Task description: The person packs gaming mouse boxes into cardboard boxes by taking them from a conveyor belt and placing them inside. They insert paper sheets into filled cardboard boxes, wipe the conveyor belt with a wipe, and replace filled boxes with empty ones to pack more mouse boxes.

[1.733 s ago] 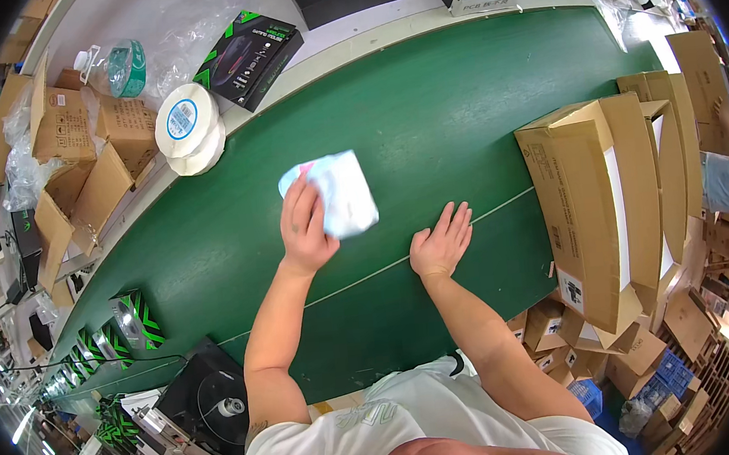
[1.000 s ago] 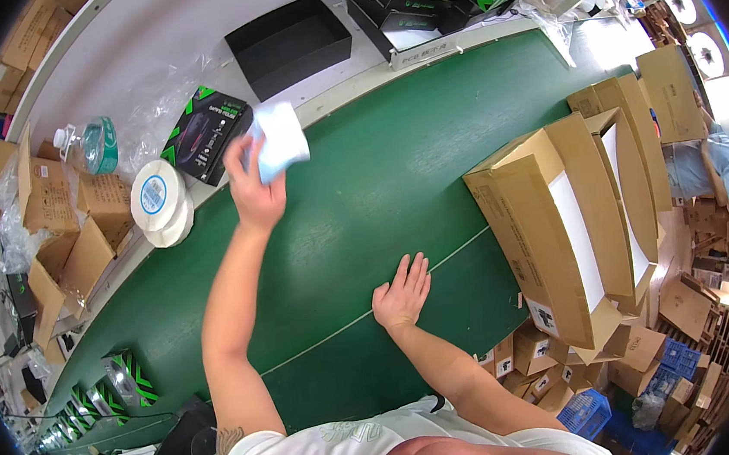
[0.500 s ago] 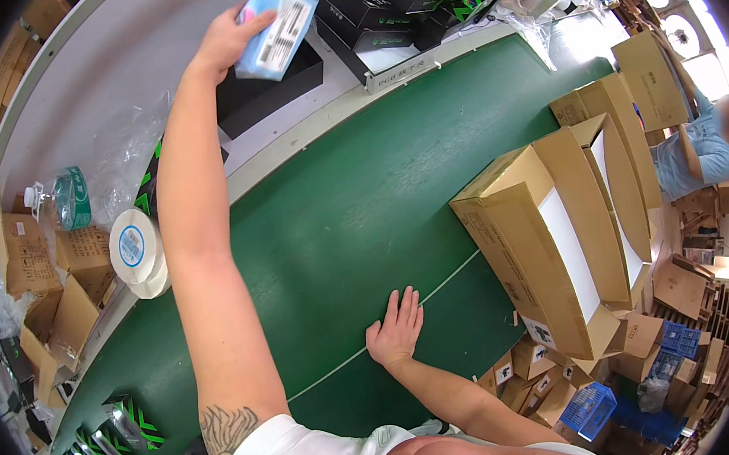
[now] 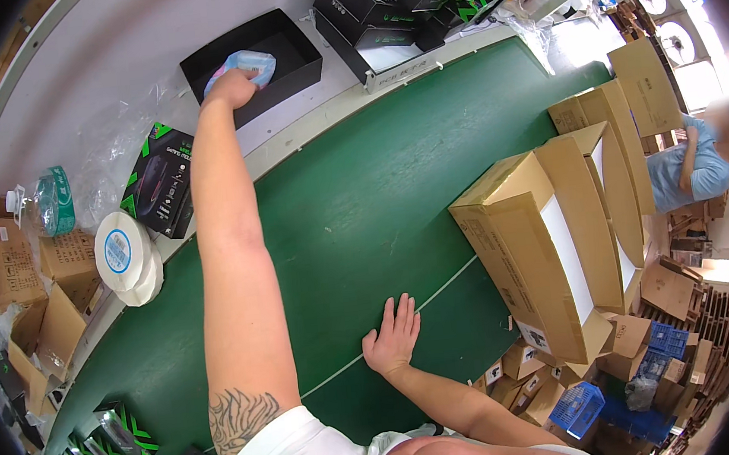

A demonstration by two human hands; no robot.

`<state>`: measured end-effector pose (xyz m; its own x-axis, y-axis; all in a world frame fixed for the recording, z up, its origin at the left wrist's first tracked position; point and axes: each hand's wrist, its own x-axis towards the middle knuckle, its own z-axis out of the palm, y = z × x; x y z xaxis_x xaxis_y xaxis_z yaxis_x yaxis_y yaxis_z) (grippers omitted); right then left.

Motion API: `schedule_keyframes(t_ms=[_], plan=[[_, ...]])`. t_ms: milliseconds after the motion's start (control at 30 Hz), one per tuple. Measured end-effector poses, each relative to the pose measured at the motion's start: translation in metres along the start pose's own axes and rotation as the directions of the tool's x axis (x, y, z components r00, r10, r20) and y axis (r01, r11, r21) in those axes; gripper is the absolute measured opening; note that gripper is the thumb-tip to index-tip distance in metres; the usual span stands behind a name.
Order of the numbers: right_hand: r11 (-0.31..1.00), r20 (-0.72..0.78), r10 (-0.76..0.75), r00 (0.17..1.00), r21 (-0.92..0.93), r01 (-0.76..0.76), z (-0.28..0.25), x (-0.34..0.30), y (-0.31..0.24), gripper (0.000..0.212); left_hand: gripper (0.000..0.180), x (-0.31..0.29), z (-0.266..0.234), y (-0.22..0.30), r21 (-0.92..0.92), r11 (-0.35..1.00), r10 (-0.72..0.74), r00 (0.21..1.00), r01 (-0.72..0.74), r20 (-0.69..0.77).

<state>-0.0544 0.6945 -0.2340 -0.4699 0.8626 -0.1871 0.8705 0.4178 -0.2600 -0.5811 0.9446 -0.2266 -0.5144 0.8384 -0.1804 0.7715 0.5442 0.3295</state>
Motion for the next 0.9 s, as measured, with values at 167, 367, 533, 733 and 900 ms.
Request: schedule_keyframes(t_ms=[167, 367, 533, 733, 900], plan=[[1.000, 0.002, 0.003, 1.000, -0.004, -0.003, -0.002, 0.001, 0.003, 0.080, 0.040, -0.008, -0.016, 0.008, -0.578, 0.814, 0.019, 0.993, 0.052, 0.117], [1.000, 0.006, 0.008, 1.000, -0.023, -0.008, -0.002, 0.002, 0.003, 0.080, 0.073, -0.035, -0.016, 0.058, 0.123, 0.984, 0.150, 0.978, -0.133, -0.144], [1.000, 0.000, 0.008, 1.000, -0.020, -0.008, 0.000, 0.000, -0.001, 0.079, 0.101, -0.023, -0.022, 0.047, -0.057, 0.996, -0.034, 0.917, 0.062, 0.396], [0.996, -0.026, 0.081, 0.996, -0.036, -0.082, -0.004, 0.003, 0.007, 0.080, 0.091, -0.026, -0.023, 0.080, -0.063, 0.998, 0.028, 0.974, -0.014, 0.227], [0.997, 0.024, 0.043, 0.999, 0.064, -0.044, -0.001, -0.001, -0.012, 0.077, 0.051, -0.097, 0.007, 0.051, 0.332, 0.834, 0.537, 0.513, -0.440, -0.670]])
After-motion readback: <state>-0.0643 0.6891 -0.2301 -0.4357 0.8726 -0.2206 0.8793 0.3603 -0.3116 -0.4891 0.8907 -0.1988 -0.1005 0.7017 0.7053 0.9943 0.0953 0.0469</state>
